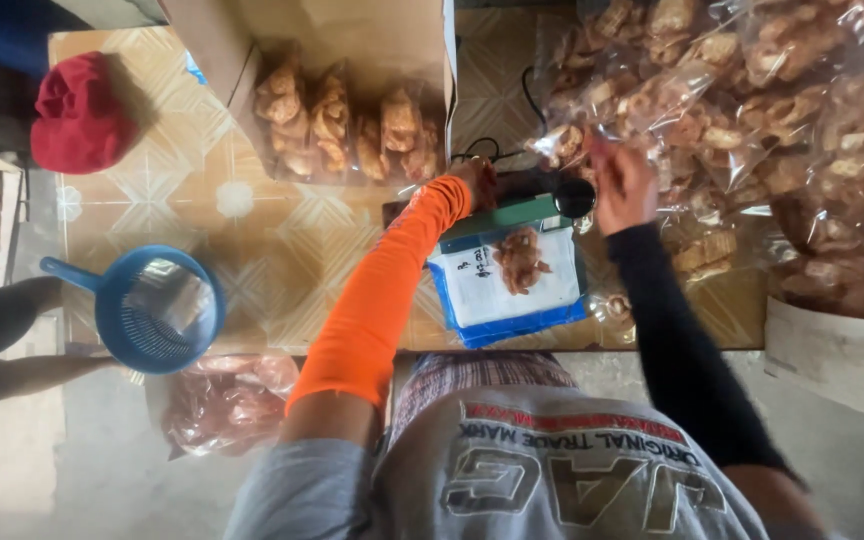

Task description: Filling small plastic bags with snacks and sealing them using a manual heat sealer

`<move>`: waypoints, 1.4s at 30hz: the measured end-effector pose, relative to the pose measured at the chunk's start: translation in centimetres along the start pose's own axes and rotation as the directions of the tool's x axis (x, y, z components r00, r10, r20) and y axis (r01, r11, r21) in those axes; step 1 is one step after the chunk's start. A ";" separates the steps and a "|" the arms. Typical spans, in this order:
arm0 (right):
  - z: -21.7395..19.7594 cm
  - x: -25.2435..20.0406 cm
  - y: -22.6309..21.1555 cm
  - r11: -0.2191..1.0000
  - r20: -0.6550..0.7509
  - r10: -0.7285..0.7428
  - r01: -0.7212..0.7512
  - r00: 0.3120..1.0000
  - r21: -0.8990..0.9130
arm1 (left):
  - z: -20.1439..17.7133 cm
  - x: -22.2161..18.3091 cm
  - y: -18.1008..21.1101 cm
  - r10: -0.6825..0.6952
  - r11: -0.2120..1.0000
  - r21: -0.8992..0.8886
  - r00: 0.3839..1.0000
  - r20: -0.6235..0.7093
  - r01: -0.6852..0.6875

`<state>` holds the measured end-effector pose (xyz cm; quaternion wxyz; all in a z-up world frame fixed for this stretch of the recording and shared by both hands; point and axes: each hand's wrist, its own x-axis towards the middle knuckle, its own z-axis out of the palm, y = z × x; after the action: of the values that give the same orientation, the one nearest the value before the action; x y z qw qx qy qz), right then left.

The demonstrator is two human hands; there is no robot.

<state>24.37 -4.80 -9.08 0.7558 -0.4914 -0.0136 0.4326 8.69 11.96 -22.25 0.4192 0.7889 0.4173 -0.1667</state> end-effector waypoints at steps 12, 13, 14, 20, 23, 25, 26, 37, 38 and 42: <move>-1.2 4.1 4.3 -0.585 0.430 0.077 0.390 0.900 -0.711 | -0.3 -1.6 1.2 -0.003 0.989 0.145 1.000 0.017 0.001; 0.2 2.0 3.0 -0.602 0.447 0.059 0.389 0.892 -0.697 | 0.1 -2.1 1.3 0.018 0.991 0.133 1.000 -0.024 -0.015; 2.7 1.3 1.4 -0.617 0.487 0.023 0.396 0.873 -0.680 | -1.2 -1.5 1.5 0.046 0.991 0.132 0.994 -0.095 -0.033; 0.6 4.7 4.0 -0.595 0.195 0.097 0.214 0.976 -0.775 | 1.0 -1.3 -0.2 0.229 0.962 -0.054 0.894 -0.384 -0.269; -2.0 6.9 5.7 -0.602 0.146 0.117 0.187 0.982 -0.776 | -5.4 -6.9 -2.3 0.415 0.885 0.462 0.550 -0.724 -0.060; -1.7 7.6 5.7 -0.582 0.155 0.121 0.197 0.980 -0.789 | -9.4 -9.7 -2.5 0.254 0.844 0.511 0.719 -0.647 0.162; -2.0 7.6 5.8 -0.563 0.154 0.131 0.201 0.979 -0.802 | -10.9 -11.2 -2.6 0.044 0.738 0.577 0.829 -0.557 0.349; -0.4 4.1 3.8 -0.558 0.419 0.001 0.348 0.908 -0.753 | -13.1 -13.2 -5.9 0.458 0.498 -0.259 0.504 -0.732 -0.828; 0.5 2.8 3.2 -0.628 0.518 -0.023 0.390 0.855 -0.673 | -12.5 -14.7 -5.5 0.415 0.270 -0.496 0.565 -0.714 -0.825; -0.6 0.6 2.2 -0.433 0.646 -0.240 0.515 0.725 -0.740 | -5.9 -20.4 -3.4 0.146 0.005 -0.825 0.816 -0.559 -0.566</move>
<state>23.54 -4.51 -11.28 0.1746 -0.7932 -0.5833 -0.0111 -6.67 7.13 -7.98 0.7838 0.4037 0.2612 0.3930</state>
